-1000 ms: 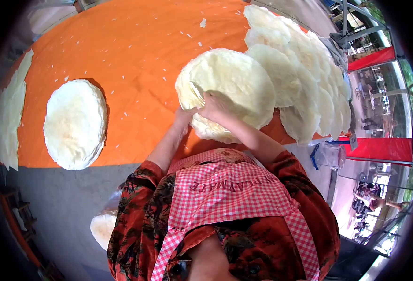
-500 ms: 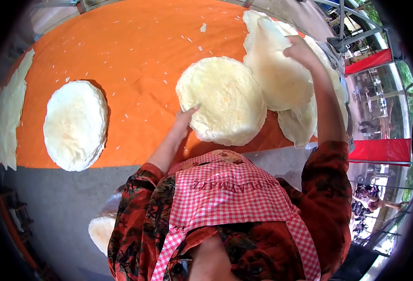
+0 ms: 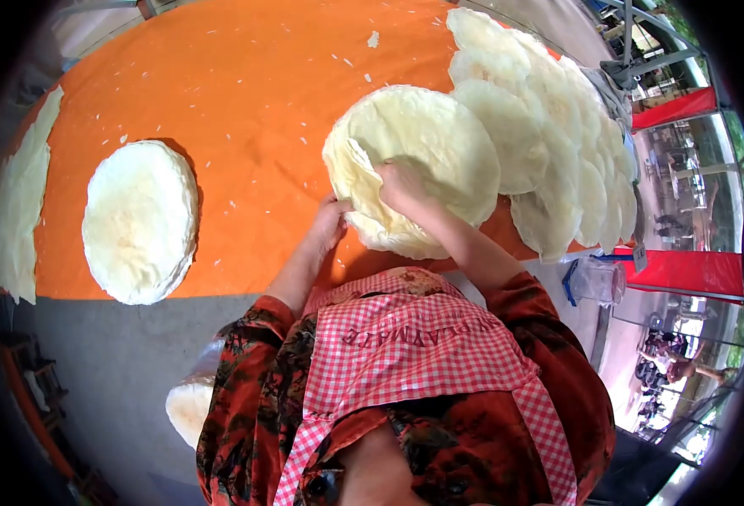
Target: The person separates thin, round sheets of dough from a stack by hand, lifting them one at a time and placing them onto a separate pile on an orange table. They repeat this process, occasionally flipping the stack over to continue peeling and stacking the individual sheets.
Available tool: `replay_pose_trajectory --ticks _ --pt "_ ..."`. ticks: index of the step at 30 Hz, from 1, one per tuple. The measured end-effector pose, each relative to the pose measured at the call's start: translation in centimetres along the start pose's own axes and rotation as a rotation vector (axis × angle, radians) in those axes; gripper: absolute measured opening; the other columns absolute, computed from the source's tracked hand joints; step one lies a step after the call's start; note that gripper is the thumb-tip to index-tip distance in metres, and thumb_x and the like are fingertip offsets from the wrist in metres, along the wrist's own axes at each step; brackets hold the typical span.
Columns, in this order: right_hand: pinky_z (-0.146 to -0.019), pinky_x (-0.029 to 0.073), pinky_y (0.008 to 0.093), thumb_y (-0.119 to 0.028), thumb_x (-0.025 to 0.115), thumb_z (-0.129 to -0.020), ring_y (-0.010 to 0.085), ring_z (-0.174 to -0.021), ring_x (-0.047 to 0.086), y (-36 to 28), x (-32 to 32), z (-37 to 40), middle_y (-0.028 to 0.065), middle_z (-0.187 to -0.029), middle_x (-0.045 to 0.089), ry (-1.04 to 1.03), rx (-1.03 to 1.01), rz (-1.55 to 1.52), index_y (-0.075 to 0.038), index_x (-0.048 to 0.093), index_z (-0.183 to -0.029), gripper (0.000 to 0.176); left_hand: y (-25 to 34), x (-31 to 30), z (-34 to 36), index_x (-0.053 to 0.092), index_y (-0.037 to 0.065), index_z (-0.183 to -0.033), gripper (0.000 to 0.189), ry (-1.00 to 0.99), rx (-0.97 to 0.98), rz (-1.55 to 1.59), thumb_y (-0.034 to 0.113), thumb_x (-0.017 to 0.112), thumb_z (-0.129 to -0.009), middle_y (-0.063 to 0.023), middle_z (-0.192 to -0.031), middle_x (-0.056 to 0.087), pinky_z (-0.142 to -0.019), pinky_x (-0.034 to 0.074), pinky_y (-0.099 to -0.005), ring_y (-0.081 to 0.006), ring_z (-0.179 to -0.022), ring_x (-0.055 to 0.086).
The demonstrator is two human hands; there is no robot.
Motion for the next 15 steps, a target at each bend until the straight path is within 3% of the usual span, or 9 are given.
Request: replay_pose_trajectory --ticks 3,6,9,12,15 --pt "-0.083 0.048 0.04 -0.003 0.057 -0.073 0.0308 -0.09 0.063 -0.6 0.1 -0.1 0.0147 -0.099 0.066 -0.016 -0.077 0.13 -0.007 0.067 -0.105 0.033 1.6 1.9 2.0 0.058 0.005 -0.1 0.025 0.076 -0.035 0.046 0.004 0.055 -0.075 -0.003 -0.076 0.061 -0.044 0.037 -0.0216 -0.0109 -0.053 0.049" --pt "-0.072 0.051 0.0406 -0.002 0.056 -0.076 0.0297 -0.086 0.064 -1.6 0.0 0.3 0.0174 -0.096 0.065 0.016 -0.09 0.165 -0.003 0.066 -0.099 0.025 0.1 0.5 0.1 0.057 0.005 -0.102 0.024 0.009 -0.064 0.041 0.008 0.057 -0.078 -0.0029 -0.078 0.062 -0.044 0.036 -0.0213 -0.0107 -0.054 0.051" --pt "-0.083 0.048 0.04 -0.011 0.057 -0.08 0.0293 -0.09 0.063 -1.5 1.1 0.0 0.0151 -0.099 0.066 0.026 -0.101 0.112 0.0 0.065 -0.102 0.025 -0.5 -0.1 -0.5 0.057 0.003 -0.11 0.029 -0.075 -0.05 0.018 0.012 0.059 -0.082 -0.0041 -0.087 0.065 -0.048 0.041 -0.0217 -0.0108 -0.061 0.056" --pt "-0.083 0.048 0.0396 -0.016 0.057 -0.084 0.0295 -0.088 0.063 -1.8 0.1 0.8 0.0141 -0.098 0.067 -0.104 -0.044 0.101 0.001 0.065 -0.101 0.025 0.1 0.9 0.1 0.056 0.003 -0.112 0.031 0.001 -0.03 -0.007 0.018 0.061 -0.085 -0.0042 -0.091 0.065 -0.057 0.046 -0.0238 -0.0121 -0.07 0.06" --pt "-0.083 0.048 0.0402 -0.021 0.057 -0.086 0.03 -0.09 0.063 -1.6 -0.1 0.6 0.0143 -0.098 0.067 -0.104 -0.016 -0.007 0.001 0.064 -0.102 0.028 0.2 1.2 0.3 0.056 0.004 -0.115 0.034 0.036 -0.034 0.038 0.019 0.063 -0.086 -0.0046 -0.091 0.066 -0.053 0.045 -0.0234 -0.0118 -0.069 0.06"
Point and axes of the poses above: each hand's wrist, its own z-axis away from the middle knuckle, its own x-axis out of the palm, y = z × x, the point moved 10 cm from there along -z, towards the middle knuckle
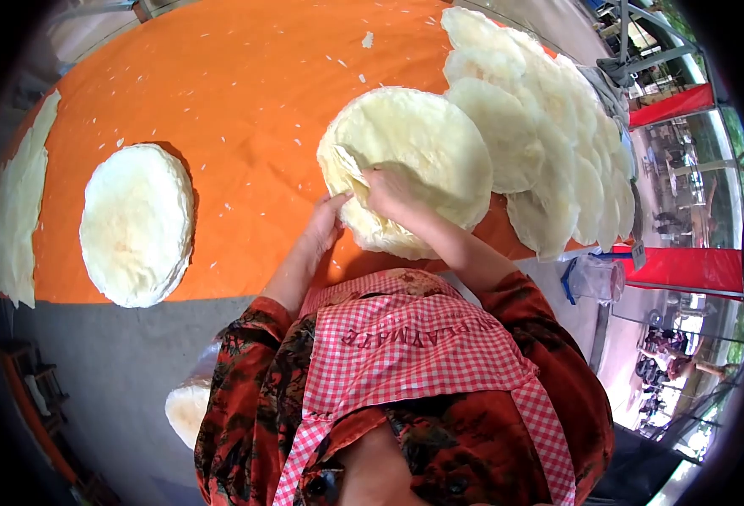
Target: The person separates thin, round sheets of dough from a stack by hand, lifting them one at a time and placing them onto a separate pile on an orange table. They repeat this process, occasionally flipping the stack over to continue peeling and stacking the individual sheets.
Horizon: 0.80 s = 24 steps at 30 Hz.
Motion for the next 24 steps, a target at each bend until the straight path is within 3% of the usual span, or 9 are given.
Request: replay_pose_trajectory --ticks 6,9,12,15,17,18,19,20,24 --pt "-0.087 0.047 0.0408 -0.026 0.058 -0.085 0.0299 -0.099 0.062 0.1 0.2 0.2 0.0147 -0.104 0.065 0.055 -0.011 -0.023 0.0 0.063 -0.108 0.035 0.3 0.6 0.3 0.054 0.001 -0.119 0.036 0.021 0.009 0.025 0.017 0.063 -0.088 -0.0107 -0.104 0.065 -0.073 0.054 -0.0304 -0.0202 -0.086 0.065" --pt "-0.09 0.047 0.0415 -0.026 0.056 -0.085 0.0307 -0.098 0.062 -0.5 0.1 1.0 0.0148 -0.106 0.064 0.295 -0.075 0.092 -0.001 0.061 -0.113 0.038 -0.2 -0.2 -0.2 0.052 -0.001 -0.12 0.036 0.058 0.022 0.054 0.012 0.062 -0.089 -0.0136 -0.108 0.064 -0.081 0.055 -0.0356 -0.0258 -0.092 0.064" --pt "-0.082 0.051 0.04 -0.02 0.057 -0.088 0.0303 -0.085 0.064 -1.2 -0.5 2.1 0.0185 -0.106 0.063 0.349 -0.04 0.128 -0.002 0.056 -0.123 0.039 0.1 0.5 -0.1 0.051 -0.002 -0.121 0.035 0.039 0.046 0.059 0.007 0.061 -0.088 -0.0153 -0.109 0.063 -0.081 0.055 -0.0384 -0.0282 -0.093 0.064" --pt "-0.079 0.052 0.0365 -0.013 0.062 -0.082 0.0266 -0.092 0.065 2.5 -0.5 1.7 0.0138 -0.107 0.066 -0.122 0.336 -0.267 -0.001 0.06 -0.116 0.036 0.0 0.3 0.0 0.051 -0.003 -0.12 0.036 0.073 0.036 0.039 0.004 0.062 -0.087 -0.017 -0.11 0.063 -0.081 0.056 -0.0396 -0.0289 -0.095 0.064" --pt "-0.071 0.052 0.0324 -0.008 0.064 -0.076 0.0219 -0.076 0.066 7.6 -0.7 -1.0 0.014 -0.087 0.069 -0.036 0.176 -0.589 0.002 0.065 -0.104 0.03 0.2 -0.1 -0.2 0.051 -0.004 -0.12 0.036 0.102 0.04 -0.011 0.004 0.062 -0.086 -0.0179 -0.11 0.063 -0.08 0.056 -0.04 -0.0291 -0.095 0.064" --pt "-0.067 0.05 0.0327 -0.012 0.065 -0.07 0.0201 -0.073 0.064 11.8 -2.5 -2.6 0.0112 -0.084 0.068 -0.003 0.126 -0.428 0.002 0.066 -0.1 0.033 0.1 -0.3 -0.3 0.051 -0.004 -0.12 0.036 0.115 0.041 -0.034 0.004 0.062 -0.086 -0.0184 -0.111 0.062 -0.08 0.056 -0.0402 -0.0291 -0.095 0.065" --pt "-0.065 0.048 0.0342 -0.014 0.065 -0.064 0.019 -0.069 0.06 16.7 -4.0 -4.7 0.0071 -0.079 0.065 0.0 -0.066 -0.653 0.002 0.066 -0.094 0.034 0.1 -0.3 -0.6 0.051 -0.004 -0.12 0.037 0.109 0.048 -0.035 0.004 0.062 -0.086 -0.0187 -0.11 0.062 -0.08 0.056 -0.0404 -0.0292 -0.094 0.065" --pt "-0.063 0.046 0.0337 -0.012 0.063 -0.063 0.0158 -0.065 0.056 18.7 -10.4 -3.5 0.0026 -0.074 0.062 0.22 -0.016 -0.424 0.001 0.066 -0.091 0.031 0.0 -0.4 -0.8 0.05 -0.005 -0.12 0.037 0.104 0.055 -0.033 0.004 0.062 -0.086 -0.019 -0.11 0.062 -0.079 0.056 -0.0405 -0.0293 -0.094 0.065" --pt "-0.064 0.047 0.0278 -0.007 0.058 -0.066 0.0118 -0.07 0.058 23.3 -25.2 -0.7 0.0025 -0.077 0.065 0.286 0.178 -0.367 -0.001 0.067 -0.098 0.034 0.0 0.1 -0.4 0.049 -0.004 -0.121 0.04 0.065 0.031 -0.03 0.006 0.063 -0.085 -0.0191 -0.109 0.063 -0.081 0.056 -0.0404 -0.0292 -0.095 0.065"
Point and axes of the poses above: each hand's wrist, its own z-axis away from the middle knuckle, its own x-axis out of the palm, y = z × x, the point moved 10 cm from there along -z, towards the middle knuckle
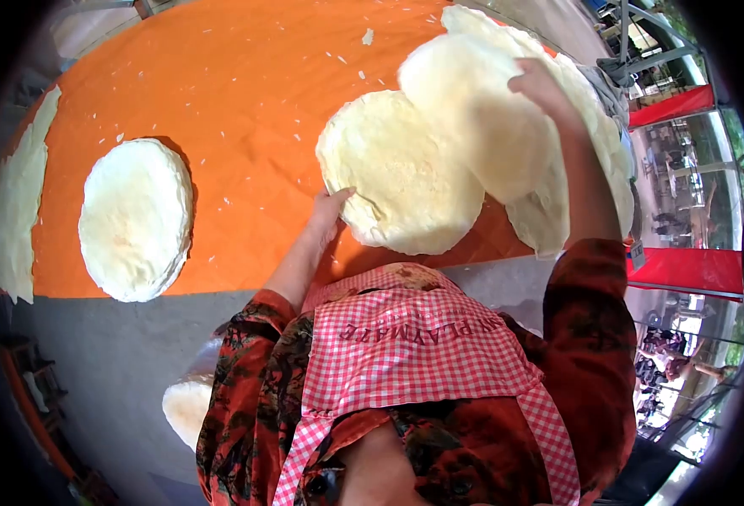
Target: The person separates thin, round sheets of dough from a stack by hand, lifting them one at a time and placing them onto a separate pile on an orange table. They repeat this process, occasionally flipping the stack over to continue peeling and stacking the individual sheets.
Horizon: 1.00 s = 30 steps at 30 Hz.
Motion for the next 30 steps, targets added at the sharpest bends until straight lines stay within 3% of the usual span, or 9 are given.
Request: replay_pose_trajectory --ticks 3,4,6,7,8,13,18,24,30 --pt "-0.07 0.049 0.0313 -0.009 0.056 -0.073 0.0169 -0.076 0.06 -10.5 0.2 5.5 0.0056 -0.08 0.064 -0.042 -0.214 0.059 -0.002 0.064 -0.105 0.033 1.1 1.9 1.5 0.051 -0.002 -0.12 0.037 -0.072 -0.021 0.149 0.015 0.059 -0.088 -0.0162 -0.106 0.064 -0.077 0.056 -0.0369 -0.0261 -0.093 0.065" --pt "-0.066 0.047 0.0281 -0.005 0.056 -0.072 0.0105 -0.074 0.058 -8.7 1.3 4.6 0.0029 -0.08 0.065 0.14 -0.354 0.077 -0.001 0.066 -0.103 0.032 0.6 1.4 1.0 0.051 -0.002 -0.12 0.038 -0.089 -0.049 0.179 0.016 0.057 -0.088 -0.015 -0.108 0.064 -0.08 0.054 -0.037 -0.0256 -0.095 0.064" --pt "-0.072 0.048 0.0334 -0.005 0.059 -0.073 0.0152 -0.079 0.062 -9.8 7.5 7.9 0.0074 -0.086 0.068 0.081 -0.322 -0.011 -0.002 0.065 -0.101 0.029 -0.6 -0.3 -0.3 0.052 -0.002 -0.121 0.039 -0.119 -0.101 0.237 0.02 0.053 -0.088 -0.0126 -0.113 0.063 -0.088 0.051 -0.0371 -0.0245 -0.1 0.063" --pt "-0.074 0.048 0.0386 -0.004 0.059 -0.072 0.0241 -0.081 0.065 -10.2 11.9 8.2 0.0133 -0.088 0.068 0.099 -0.319 0.31 -0.003 0.065 -0.1 0.028 -0.5 -0.5 -0.3 0.053 -0.001 -0.118 0.037 -0.095 -0.095 0.212 0.02 0.052 -0.087 -0.0113 -0.107 0.064 -0.079 0.05 -0.035 -0.0226 -0.091 0.062" --pt "-0.078 0.048 0.0434 -0.004 0.058 -0.072 0.0327 -0.085 0.064 -10.7 15.9 9.8 0.0173 -0.09 0.066 -0.033 -0.31 0.305 -0.004 0.065 -0.1 0.028 -0.7 -0.5 -0.3 0.055 -0.001 -0.115 0.035 -0.07 -0.09 0.188 0.021 0.052 -0.086 -0.0099 -0.101 0.065 -0.07 0.05 -0.0328 -0.0207 -0.083 0.062" --pt "-0.081 0.048 0.0426 -0.002 0.057 -0.073 0.032 -0.086 0.063 -8.9 29.2 13.8 0.0153 -0.093 0.066 -0.182 -0.258 0.46 -0.005 0.067 -0.097 0.026 -1.3 -1.5 -1.3 0.057 0.001 -0.108 0.029 -0.135 -0.044 0.04 0.015 0.054 -0.082 -0.006 -0.087 0.065 -0.058 0.046 -0.0275 -0.0153 -0.07 0.059" --pt "-0.075 0.05 0.0416 -0.003 0.058 -0.073 0.0306 -0.084 0.064 -9.9 28.6 13.3 0.014 -0.092 0.067 -0.179 -0.292 0.396 -0.006 0.067 -0.099 0.028 -0.9 -1.0 -0.6 0.058 0.002 -0.107 0.027 -0.113 -0.045 0.051 0.016 0.056 -0.085 -0.0049 -0.089 0.066 -0.061 0.046 -0.0257 -0.0132 -0.072 0.059" --pt "-0.072 0.05 0.0399 -0.007 0.055 -0.078 0.0294 -0.081 0.063 -11.3 29.7 14.0 0.0121 -0.088 0.066 -0.189 -0.323 0.51 -0.002 0.065 -0.095 0.021 0.0 0.3 0.3 0.054 -0.002 -0.116 0.031 -0.047 -0.038 0.095 0.013 0.06 -0.089 -0.0129 -0.102 0.066 -0.072 0.055 -0.0302 -0.0215 -0.088 0.066" --pt "-0.087 0.047 0.0415 -0.027 0.059 -0.085 0.028 -0.103 0.059 -11.6 28.7 14.6 0.0148 -0.106 0.064 -0.11 -0.232 0.433 -0.003 0.059 -0.114 0.038 0.6 0.8 0.9 0.053 -0.003 -0.117 0.033 -0.016 0.01 0.117 0.007 0.064 -0.087 -0.0159 -0.106 0.064 -0.076 0.057 -0.0378 -0.0267 -0.091 0.065"
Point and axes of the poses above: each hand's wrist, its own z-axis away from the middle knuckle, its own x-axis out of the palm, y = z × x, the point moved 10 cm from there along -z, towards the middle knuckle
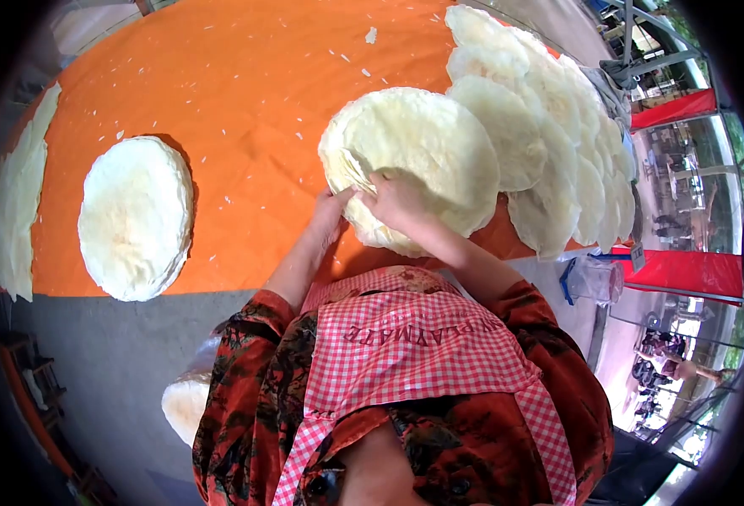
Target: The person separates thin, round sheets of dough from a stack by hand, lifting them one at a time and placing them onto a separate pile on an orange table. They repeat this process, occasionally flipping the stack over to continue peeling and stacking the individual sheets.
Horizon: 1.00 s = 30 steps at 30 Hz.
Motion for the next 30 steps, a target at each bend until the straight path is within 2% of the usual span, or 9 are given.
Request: replay_pose_trajectory --ticks 4,8,10,12,16,20,24,28,30 --pt "-0.09 0.047 0.0404 -0.029 0.063 -0.084 0.0288 -0.104 0.06 -1.1 -0.1 0.3 0.0165 -0.107 0.064 0.062 0.016 0.037 -0.003 0.06 -0.115 0.04 -0.1 -0.4 -0.5 0.054 -0.003 -0.116 0.034 0.008 0.004 -0.023 0.003 0.065 -0.084 -0.0169 -0.107 0.064 -0.079 0.056 -0.04 -0.0286 -0.092 0.065" --pt "-0.075 0.052 0.0347 -0.019 0.071 -0.076 0.0219 -0.078 0.066 7.3 3.0 -2.1 0.0144 -0.095 0.068 -0.345 0.326 -0.464 -0.002 0.064 -0.11 0.039 -0.5 -0.9 -0.7 0.054 -0.003 -0.117 0.036 0.036 0.001 -0.102 0.002 0.066 -0.083 -0.0167 -0.109 0.063 -0.082 0.055 -0.0409 -0.0292 -0.095 0.064" --pt "-0.069 0.049 0.0307 -0.015 0.071 -0.07 0.0129 -0.074 0.063 14.9 0.6 -5.2 0.0065 -0.081 0.068 -0.302 0.029 -0.785 -0.001 0.068 -0.1 0.034 -0.6 -1.5 -1.5 0.053 -0.005 -0.118 0.038 0.073 0.011 -0.137 0.002 0.066 -0.082 -0.0178 -0.11 0.063 -0.083 0.054 -0.041 -0.0299 -0.096 0.064" --pt "-0.073 0.049 0.03 -0.016 0.072 -0.069 0.0132 -0.076 0.061 19.5 -6.1 -6.2 0.0049 -0.085 0.067 -0.268 -0.007 -0.688 0.001 0.066 -0.103 0.038 -1.1 -2.3 -2.2 0.051 -0.007 -0.119 0.041 0.115 0.027 -0.146 0.002 0.066 -0.082 -0.0189 -0.11 0.062 -0.083 0.054 -0.0414 -0.0308 -0.097 0.064" --pt "-0.075 0.048 0.0301 -0.014 0.072 -0.071 0.0145 -0.081 0.061 17.2 -12.5 -4.2 0.0067 -0.092 0.067 -0.25 0.055 -0.88 0.002 0.064 -0.107 0.041 -0.2 -0.7 -0.9 0.048 -0.009 -0.122 0.046 0.114 -0.043 -0.191 0.005 0.066 -0.083 -0.0214 -0.113 0.06 -0.083 0.055 -0.0426 -0.033 -0.099 0.063" --pt "-0.076 0.05 0.0317 -0.014 0.071 -0.075 0.0174 -0.084 0.064 11.0 -3.7 -3.2 0.0092 -0.094 0.068 -0.158 -0.006 -0.778 -0.001 0.065 -0.109 0.036 0.3 0.8 -0.2 0.043 -0.008 -0.128 0.053 -0.025 -0.032 -0.102 0.011 0.067 -0.084 -0.0216 -0.117 0.059 -0.085 0.054 -0.0418 -0.0329 -0.103 0.062" --pt "-0.07 0.051 0.033 -0.01 0.065 -0.083 0.0209 -0.076 0.066 6.7 4.1 -1.3 0.0115 -0.092 0.07 -0.327 0.185 -0.492 -0.002 0.064 -0.111 0.029 0.5 1.3 0.7 0.045 -0.005 -0.128 0.054 -0.063 -0.077 -0.007 0.016 0.068 -0.085 -0.0188 -0.118 0.059 -0.088 0.052 -0.0398 -0.03 -0.105 0.061" --pt "-0.071 0.051 0.0352 -0.011 0.068 -0.081 0.0245 -0.077 0.065 6.3 4.3 -0.9 0.0143 -0.086 0.069 -0.121 0.149 -0.672 0.0 0.067 -0.101 0.023 0.5 2.5 0.9 0.043 -0.003 -0.13 0.057 -0.034 -0.045 -0.158 0.024 0.067 -0.086 -0.0169 -0.121 0.057 -0.094 0.048 -0.0412 -0.03 -0.11 0.057" --pt "-0.071 0.05 0.0368 -0.013 0.069 -0.081 0.0256 -0.075 0.065 3.3 -0.1 0.4 0.0146 -0.082 0.067 -0.118 0.077 -0.459 -0.001 0.067 -0.097 0.02 0.3 2.6 0.7 0.043 -0.003 -0.13 0.057 -0.039 -0.022 -0.131 0.024 0.068 -0.086 -0.017 -0.121 0.057 -0.094 0.048 -0.0414 -0.0298 -0.11 0.057"
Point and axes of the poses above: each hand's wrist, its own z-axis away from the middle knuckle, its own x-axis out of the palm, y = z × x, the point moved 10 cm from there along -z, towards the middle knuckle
